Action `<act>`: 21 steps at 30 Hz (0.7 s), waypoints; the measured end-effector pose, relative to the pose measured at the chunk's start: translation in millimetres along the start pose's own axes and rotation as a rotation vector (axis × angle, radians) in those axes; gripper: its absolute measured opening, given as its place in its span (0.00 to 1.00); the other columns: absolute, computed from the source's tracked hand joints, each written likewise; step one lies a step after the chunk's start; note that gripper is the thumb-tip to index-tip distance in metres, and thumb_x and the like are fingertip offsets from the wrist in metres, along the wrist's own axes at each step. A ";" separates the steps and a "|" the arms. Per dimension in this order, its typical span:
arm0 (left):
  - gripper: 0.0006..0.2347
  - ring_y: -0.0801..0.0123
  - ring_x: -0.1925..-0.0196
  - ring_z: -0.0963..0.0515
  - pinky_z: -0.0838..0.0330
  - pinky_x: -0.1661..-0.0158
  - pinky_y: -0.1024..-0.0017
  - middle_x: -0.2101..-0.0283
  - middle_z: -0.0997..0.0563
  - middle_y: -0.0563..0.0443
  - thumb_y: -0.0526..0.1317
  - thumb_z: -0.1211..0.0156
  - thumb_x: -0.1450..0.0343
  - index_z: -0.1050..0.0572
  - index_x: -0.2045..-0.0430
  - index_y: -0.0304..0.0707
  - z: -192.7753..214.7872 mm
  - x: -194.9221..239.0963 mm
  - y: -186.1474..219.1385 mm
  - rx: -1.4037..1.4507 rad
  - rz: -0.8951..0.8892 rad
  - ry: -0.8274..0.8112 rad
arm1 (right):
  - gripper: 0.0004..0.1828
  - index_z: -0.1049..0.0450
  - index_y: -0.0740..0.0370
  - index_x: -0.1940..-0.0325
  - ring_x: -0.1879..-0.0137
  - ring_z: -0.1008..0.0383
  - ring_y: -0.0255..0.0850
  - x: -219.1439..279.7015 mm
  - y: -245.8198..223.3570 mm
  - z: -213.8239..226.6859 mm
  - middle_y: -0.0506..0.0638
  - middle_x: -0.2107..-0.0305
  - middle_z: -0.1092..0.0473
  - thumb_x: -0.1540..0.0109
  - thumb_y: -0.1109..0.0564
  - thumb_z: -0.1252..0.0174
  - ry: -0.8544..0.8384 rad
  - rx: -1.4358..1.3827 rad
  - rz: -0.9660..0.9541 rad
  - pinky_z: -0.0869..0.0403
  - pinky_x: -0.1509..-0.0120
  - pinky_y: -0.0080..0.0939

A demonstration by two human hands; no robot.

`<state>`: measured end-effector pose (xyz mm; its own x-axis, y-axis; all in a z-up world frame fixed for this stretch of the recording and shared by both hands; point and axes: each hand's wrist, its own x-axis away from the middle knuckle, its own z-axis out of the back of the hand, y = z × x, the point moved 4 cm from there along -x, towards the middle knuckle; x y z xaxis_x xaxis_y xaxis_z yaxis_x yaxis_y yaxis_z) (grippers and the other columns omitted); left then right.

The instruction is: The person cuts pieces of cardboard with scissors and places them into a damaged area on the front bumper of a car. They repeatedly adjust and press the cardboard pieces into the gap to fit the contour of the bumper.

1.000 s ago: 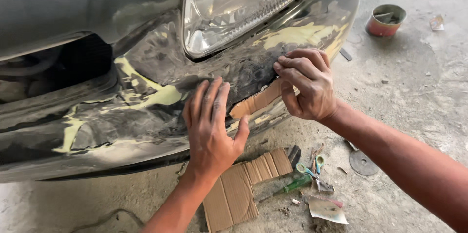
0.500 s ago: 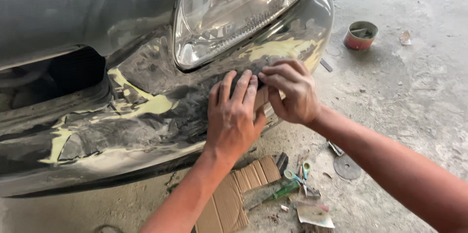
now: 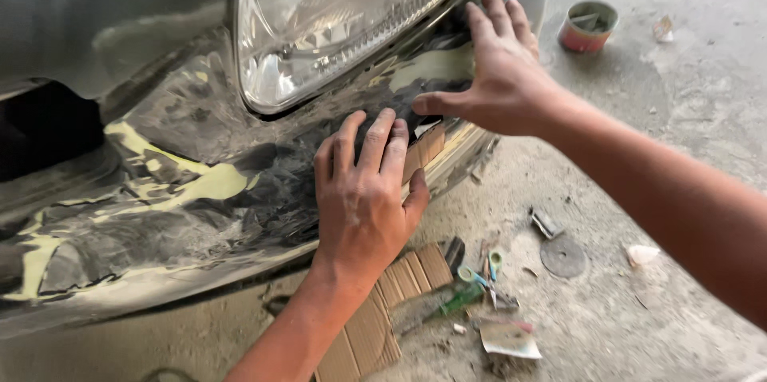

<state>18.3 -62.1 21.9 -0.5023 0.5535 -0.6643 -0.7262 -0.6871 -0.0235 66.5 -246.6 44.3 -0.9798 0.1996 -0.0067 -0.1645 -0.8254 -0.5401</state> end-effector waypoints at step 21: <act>0.43 0.33 0.30 0.66 0.78 0.37 0.36 0.33 0.60 0.24 0.57 0.30 0.39 0.50 0.40 0.29 3.8 -23.7 -10.3 0.136 1.032 0.162 | 0.76 0.75 0.75 0.27 0.26 0.84 0.69 -9.8 -33.9 17.5 0.69 0.30 0.80 0.55 0.42 0.25 -0.248 0.045 -0.084 0.53 0.33 0.81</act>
<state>35.9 -66.3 40.8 -0.8453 -0.3465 -0.4066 -0.0336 -0.7251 0.6878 79.7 -229.8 77.4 -0.9595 0.1375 0.2459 -0.2458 -0.8353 -0.4918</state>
